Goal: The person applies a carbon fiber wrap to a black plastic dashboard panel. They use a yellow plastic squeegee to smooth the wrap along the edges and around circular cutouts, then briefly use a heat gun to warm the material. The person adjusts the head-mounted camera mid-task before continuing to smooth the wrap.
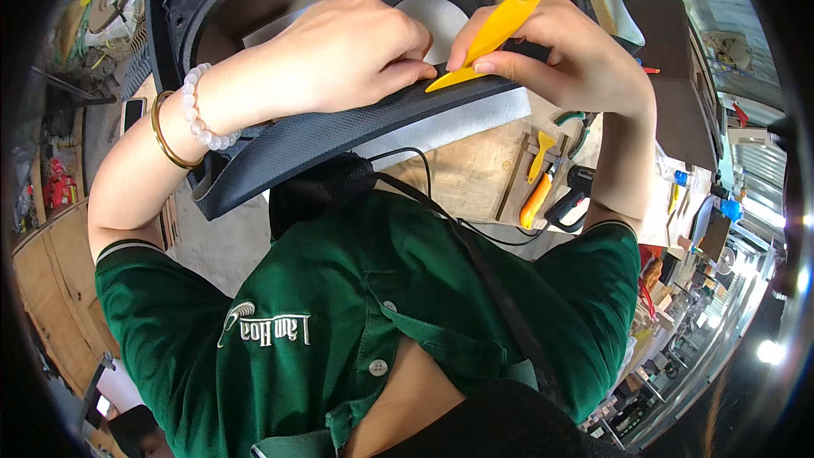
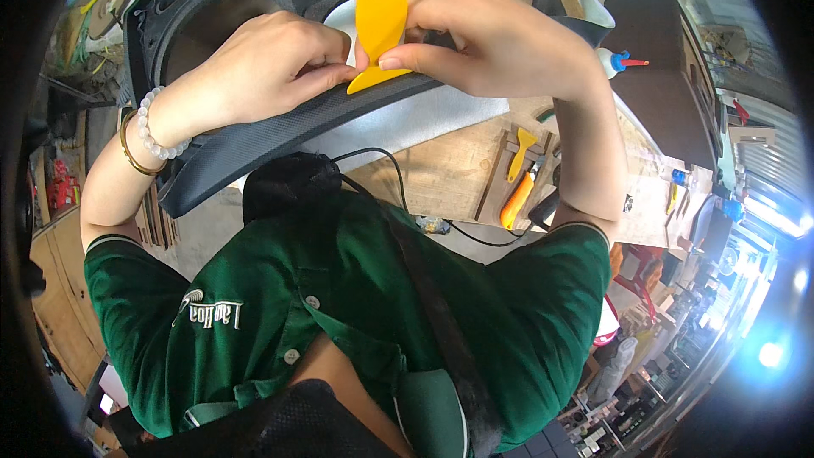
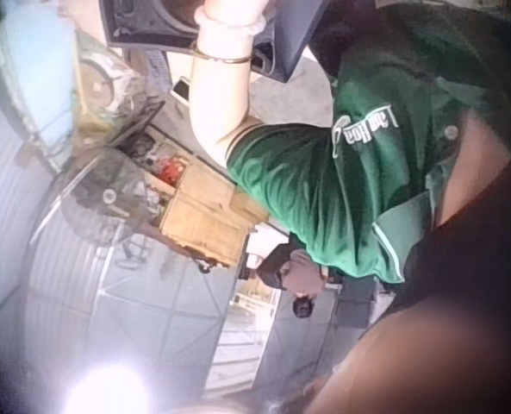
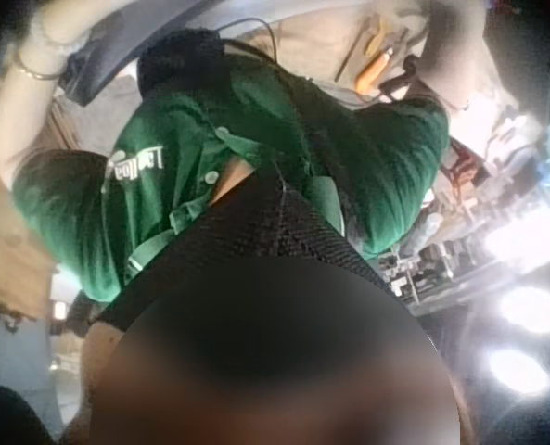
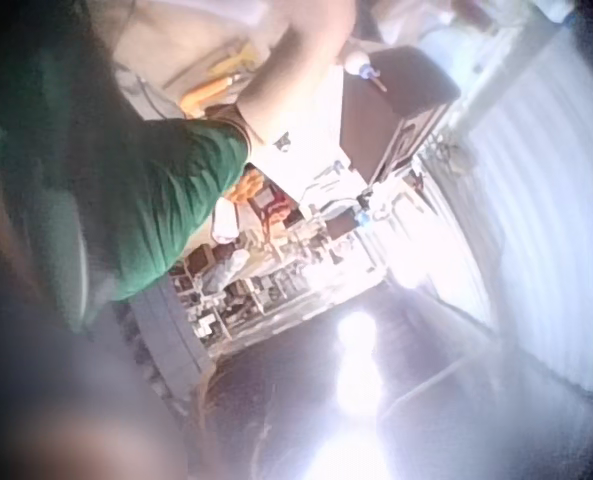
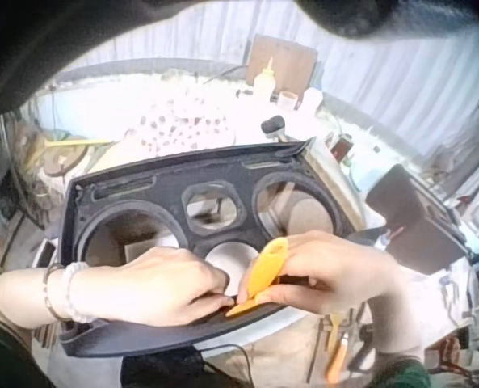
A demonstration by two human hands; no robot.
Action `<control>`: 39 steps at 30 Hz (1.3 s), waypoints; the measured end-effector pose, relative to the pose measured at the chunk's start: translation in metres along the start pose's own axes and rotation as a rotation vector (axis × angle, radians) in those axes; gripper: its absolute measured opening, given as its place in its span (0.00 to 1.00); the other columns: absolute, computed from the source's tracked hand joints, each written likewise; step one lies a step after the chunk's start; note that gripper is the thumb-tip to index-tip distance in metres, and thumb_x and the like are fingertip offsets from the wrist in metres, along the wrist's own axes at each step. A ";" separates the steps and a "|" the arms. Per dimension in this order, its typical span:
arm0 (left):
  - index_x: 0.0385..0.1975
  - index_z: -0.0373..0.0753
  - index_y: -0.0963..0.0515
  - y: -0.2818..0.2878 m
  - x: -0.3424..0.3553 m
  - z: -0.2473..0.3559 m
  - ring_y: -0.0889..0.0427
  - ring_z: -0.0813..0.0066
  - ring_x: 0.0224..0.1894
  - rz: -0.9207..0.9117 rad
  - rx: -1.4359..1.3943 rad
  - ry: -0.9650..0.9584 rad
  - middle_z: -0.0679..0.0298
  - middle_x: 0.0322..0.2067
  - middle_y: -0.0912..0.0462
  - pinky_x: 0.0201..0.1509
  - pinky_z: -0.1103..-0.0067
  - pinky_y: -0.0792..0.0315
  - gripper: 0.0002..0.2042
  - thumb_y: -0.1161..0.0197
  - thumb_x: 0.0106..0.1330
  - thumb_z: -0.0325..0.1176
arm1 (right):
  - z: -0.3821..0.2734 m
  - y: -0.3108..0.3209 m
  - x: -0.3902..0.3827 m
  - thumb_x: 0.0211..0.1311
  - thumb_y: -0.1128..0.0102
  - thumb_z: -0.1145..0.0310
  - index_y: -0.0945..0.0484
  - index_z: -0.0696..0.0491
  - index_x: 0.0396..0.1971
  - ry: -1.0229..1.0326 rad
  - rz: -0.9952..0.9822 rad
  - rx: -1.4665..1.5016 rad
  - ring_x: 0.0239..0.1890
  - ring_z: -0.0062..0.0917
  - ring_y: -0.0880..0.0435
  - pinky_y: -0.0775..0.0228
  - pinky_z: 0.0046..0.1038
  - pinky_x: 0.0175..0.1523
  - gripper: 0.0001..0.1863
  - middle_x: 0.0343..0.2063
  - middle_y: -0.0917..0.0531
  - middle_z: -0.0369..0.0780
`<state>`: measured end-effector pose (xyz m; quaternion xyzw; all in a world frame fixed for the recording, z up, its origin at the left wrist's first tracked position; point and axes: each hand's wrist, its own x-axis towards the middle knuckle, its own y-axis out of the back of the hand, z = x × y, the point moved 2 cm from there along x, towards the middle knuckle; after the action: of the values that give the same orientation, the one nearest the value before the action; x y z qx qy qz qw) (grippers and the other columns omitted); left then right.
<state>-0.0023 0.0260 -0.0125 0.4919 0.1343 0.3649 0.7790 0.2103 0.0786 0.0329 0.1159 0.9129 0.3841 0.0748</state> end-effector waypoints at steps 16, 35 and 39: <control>0.37 0.37 0.23 -0.006 -0.004 0.007 0.19 0.56 0.36 -0.076 0.004 -0.092 0.58 0.30 0.18 0.43 0.67 0.28 0.06 0.38 0.65 0.32 | 0.020 -0.004 0.008 0.62 0.39 0.79 0.18 0.59 0.38 -0.062 -0.110 0.047 0.36 0.28 0.18 0.28 0.26 0.44 0.06 0.35 0.16 0.42; 0.33 0.33 0.24 0.046 -0.088 -0.013 0.23 0.57 0.37 0.135 -0.023 0.232 0.56 0.30 0.22 0.51 0.69 0.33 0.07 0.40 0.65 0.31 | 0.032 0.059 -0.114 0.70 0.43 0.70 0.19 0.57 0.47 -0.409 0.361 -0.055 0.33 0.12 0.19 0.28 0.14 0.30 0.11 0.42 0.15 0.35; 0.33 0.33 0.23 0.042 -0.100 -0.024 0.22 0.60 0.38 0.183 -0.074 0.275 0.58 0.32 0.20 0.51 0.71 0.33 0.08 0.42 0.67 0.32 | 0.044 0.055 -0.118 0.70 0.44 0.69 0.18 0.54 0.46 -0.468 0.275 -0.046 0.29 0.09 0.22 0.31 0.13 0.28 0.10 0.43 0.16 0.34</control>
<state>-0.1035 -0.0179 -0.0028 0.4188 0.1807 0.5028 0.7343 0.3427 0.1139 0.0471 0.3226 0.8376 0.3740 0.2333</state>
